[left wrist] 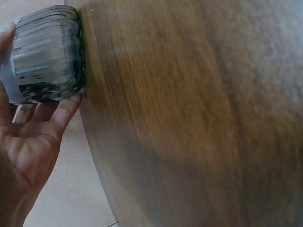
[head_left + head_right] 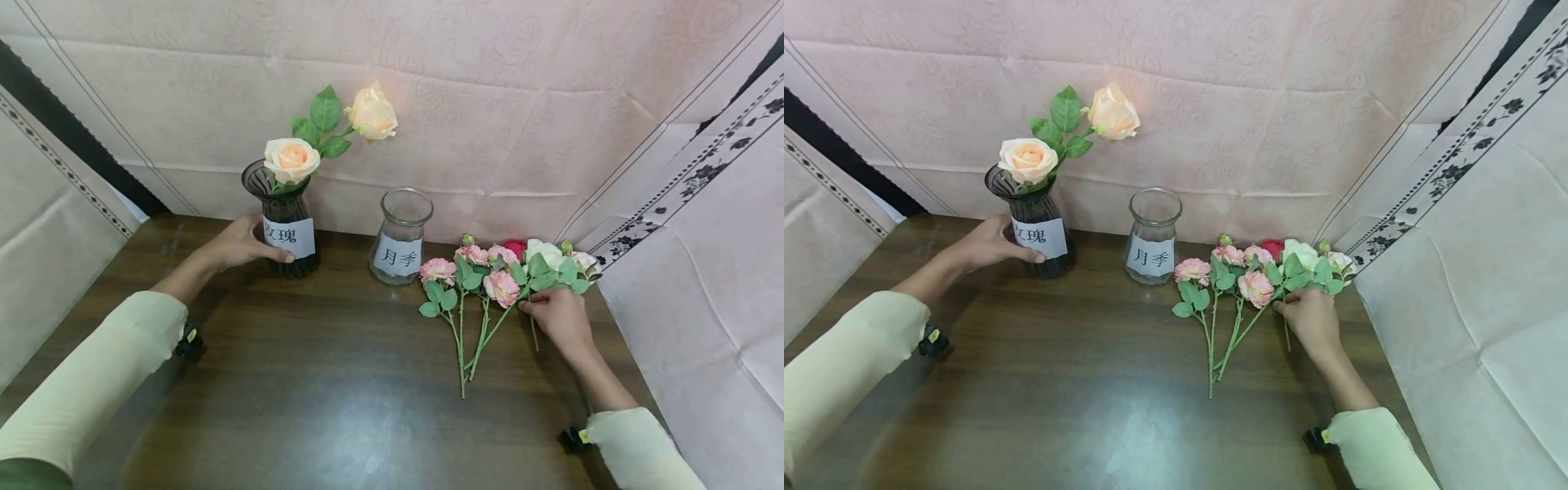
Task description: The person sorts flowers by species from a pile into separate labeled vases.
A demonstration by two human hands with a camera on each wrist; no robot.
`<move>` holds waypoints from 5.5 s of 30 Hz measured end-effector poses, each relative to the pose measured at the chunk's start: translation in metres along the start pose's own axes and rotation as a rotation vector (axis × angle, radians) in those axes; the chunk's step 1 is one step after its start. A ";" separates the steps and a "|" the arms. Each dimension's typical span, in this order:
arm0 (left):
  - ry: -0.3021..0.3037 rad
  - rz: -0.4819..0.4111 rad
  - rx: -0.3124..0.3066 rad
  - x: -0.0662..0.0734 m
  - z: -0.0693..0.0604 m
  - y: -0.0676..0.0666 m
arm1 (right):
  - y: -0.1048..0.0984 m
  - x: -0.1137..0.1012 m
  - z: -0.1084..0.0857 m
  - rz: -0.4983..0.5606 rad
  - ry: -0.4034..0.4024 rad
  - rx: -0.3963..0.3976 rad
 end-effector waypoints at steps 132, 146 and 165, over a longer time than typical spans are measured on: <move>0.012 0.012 0.006 -0.002 -0.002 -0.002 | -0.003 -0.096 0.034 1.577 0.237 0.274; 0.005 0.003 -0.008 -0.001 0.004 0.001 | -0.010 -0.123 0.061 1.685 0.187 0.355; 0.003 0.004 -0.006 0.000 0.000 0.000 | -0.014 -0.190 0.085 1.673 0.042 0.377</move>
Point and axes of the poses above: each hand's wrist, its own z-axis towards the middle knuckle, its own y-axis out of the palm, x = y × z, the point moved 4 cm from there along z, towards the middle knuckle, and after that the axes turned 10 degrees about -y, right-handed, at the moved point
